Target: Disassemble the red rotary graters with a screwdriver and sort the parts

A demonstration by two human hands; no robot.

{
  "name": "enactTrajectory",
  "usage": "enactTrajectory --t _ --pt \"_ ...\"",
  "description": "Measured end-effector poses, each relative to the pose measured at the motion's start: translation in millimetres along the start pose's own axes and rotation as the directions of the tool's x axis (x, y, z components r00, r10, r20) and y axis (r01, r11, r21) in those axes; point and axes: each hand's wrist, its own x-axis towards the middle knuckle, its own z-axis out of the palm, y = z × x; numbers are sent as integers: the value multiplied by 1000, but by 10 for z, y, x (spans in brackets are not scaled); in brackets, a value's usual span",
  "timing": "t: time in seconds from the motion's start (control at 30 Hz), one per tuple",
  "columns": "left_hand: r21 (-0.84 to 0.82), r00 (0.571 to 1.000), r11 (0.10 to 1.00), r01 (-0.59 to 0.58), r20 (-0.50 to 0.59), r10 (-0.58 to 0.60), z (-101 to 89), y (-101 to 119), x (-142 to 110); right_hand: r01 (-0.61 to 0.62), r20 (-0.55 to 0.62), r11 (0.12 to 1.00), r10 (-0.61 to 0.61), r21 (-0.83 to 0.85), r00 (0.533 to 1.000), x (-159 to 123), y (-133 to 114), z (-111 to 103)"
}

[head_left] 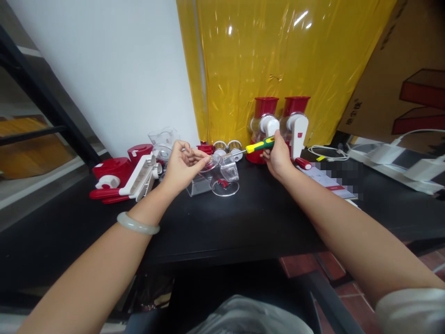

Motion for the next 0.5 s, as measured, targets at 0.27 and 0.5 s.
enactTrajectory --t 0.27,0.5 --pt "-14 1000 1000 1 19 0 -16 -7 6 -25 -109 993 38 115 993 -44 -42 67" --pt "-69 999 998 -17 34 19 -17 -10 6 -17 -109 981 39 191 993 -10 -57 65"
